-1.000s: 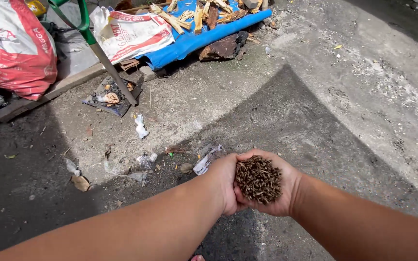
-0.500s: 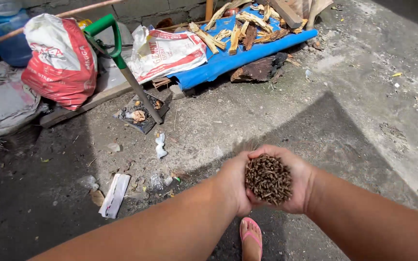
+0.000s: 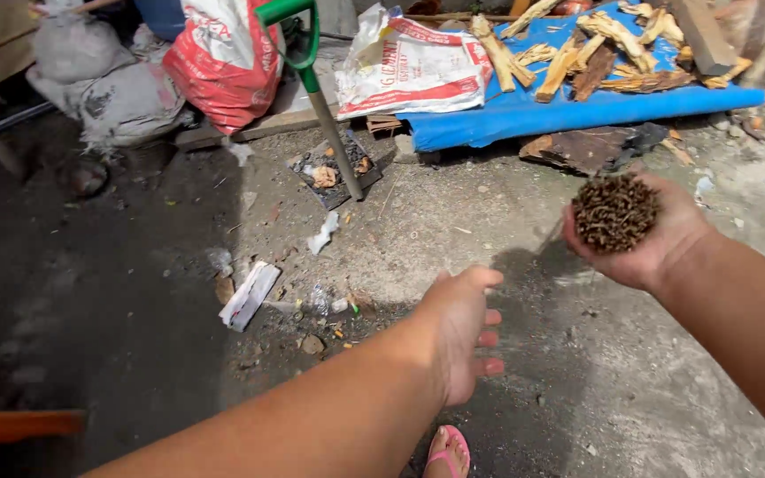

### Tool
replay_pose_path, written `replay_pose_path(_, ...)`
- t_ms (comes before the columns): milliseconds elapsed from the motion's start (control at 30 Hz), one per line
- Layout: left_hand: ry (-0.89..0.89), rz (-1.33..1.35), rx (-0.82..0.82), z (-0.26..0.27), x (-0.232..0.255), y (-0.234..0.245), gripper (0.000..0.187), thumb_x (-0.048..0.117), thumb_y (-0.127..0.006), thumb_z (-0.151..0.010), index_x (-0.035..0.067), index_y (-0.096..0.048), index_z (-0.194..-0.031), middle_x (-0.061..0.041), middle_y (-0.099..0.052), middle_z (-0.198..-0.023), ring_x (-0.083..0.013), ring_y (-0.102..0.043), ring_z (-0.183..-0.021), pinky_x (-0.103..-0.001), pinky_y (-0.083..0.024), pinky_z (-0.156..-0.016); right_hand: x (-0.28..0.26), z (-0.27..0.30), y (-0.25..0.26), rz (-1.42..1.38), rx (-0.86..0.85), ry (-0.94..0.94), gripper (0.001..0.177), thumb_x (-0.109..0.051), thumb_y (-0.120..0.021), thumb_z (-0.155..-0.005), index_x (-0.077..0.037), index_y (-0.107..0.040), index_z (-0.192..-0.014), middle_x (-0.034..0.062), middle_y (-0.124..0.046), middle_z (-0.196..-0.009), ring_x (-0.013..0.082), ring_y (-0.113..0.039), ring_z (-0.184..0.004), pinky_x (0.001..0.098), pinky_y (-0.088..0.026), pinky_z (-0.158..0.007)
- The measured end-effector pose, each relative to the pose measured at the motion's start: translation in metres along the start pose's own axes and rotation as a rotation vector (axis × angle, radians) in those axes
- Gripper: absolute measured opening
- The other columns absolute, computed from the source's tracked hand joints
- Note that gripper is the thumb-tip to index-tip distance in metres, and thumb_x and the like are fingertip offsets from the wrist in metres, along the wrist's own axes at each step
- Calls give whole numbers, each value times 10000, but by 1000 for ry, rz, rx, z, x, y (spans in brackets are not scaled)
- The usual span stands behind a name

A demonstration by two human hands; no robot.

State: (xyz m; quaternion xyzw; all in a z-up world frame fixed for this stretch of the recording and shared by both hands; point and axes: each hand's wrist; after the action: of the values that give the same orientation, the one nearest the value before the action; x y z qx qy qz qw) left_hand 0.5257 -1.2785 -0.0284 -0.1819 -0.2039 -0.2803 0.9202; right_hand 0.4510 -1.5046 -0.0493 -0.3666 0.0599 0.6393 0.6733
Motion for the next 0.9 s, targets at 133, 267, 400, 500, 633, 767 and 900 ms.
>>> replay_pose_path(133,12,148,165,-15,-19,47,584,387,-606,-896,258,-437,-1440,-58,-597,-1187,-242,-535,-1045,-450,-503,-803,33,-101,-42,-177,-209,-162,287,-320,-488,-1015,-114,-683,-1052,104,-692,-978,271,-677,-985,400,-638,-859)
replay_pose_path(267,-14,251,244,-4,-20,72,409,337,-593,-900,182,-587,-1278,-51,-630,-1120,-223,-568,-937,-426,-531,-750,106,-108,-84,312,-447,-476,242,-331,-545,-965,-105,-627,-935,103,-674,-895,278,-680,-863,419,-628,-750)
replay_pose_path(400,-61,284,249,1,-13,80,372,315,-586,-908,164,-597,-1249,-54,-644,-1113,-216,-580,-913,-417,-532,-750,110,-48,-92,610,-656,-653,330,-279,-638,-853,48,-618,-896,213,-688,-786,293,-690,-623,365,-641,-549)
replay_pose_path(500,-83,327,240,-1,-11,82,355,300,-582,-918,157,-600,-1243,-56,-645,-1111,-216,-581,-907,-419,-537,-754,78,15,-72,560,-626,-573,323,-269,-652,-855,46,-638,-930,201,-712,-764,262,-714,-584,320,-643,-495)
replay_pose_path(633,-91,333,208,-4,-20,77,346,290,-582,-925,158,-594,-1245,-58,-636,-1100,-220,-579,-900,-428,-536,-773,95,76,-64,616,-437,-423,331,-296,-635,-872,27,-638,-947,190,-710,-773,266,-703,-587,347,-631,-510)
replay_pose_path(767,-79,315,169,2,-27,77,375,344,-544,-928,159,-596,-1250,-67,-619,-1104,-233,-572,-964,-454,-518,-827,145,70,-67,489,-241,-412,309,-323,-560,-884,-27,-619,-954,159,-671,-831,291,-665,-658,406,-628,-577)
replay_pose_path(900,-88,340,243,22,-35,91,376,391,-546,-950,205,-575,-1276,-55,-593,-1219,-248,-532,-1133,-484,-507,-929,131,66,-43,75,-238,-533,328,-302,-510,-924,4,-559,-1032,159,-617,-911,260,-651,-786,363,-656,-648)
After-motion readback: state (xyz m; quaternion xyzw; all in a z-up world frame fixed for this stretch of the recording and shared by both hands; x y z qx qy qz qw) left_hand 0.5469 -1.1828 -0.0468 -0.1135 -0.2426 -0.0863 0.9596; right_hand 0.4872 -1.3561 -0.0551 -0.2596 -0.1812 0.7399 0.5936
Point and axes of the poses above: each hand's wrist, its own z-axis away from the middle knuckle, its own y-axis out of the back of the hand, x = y × z
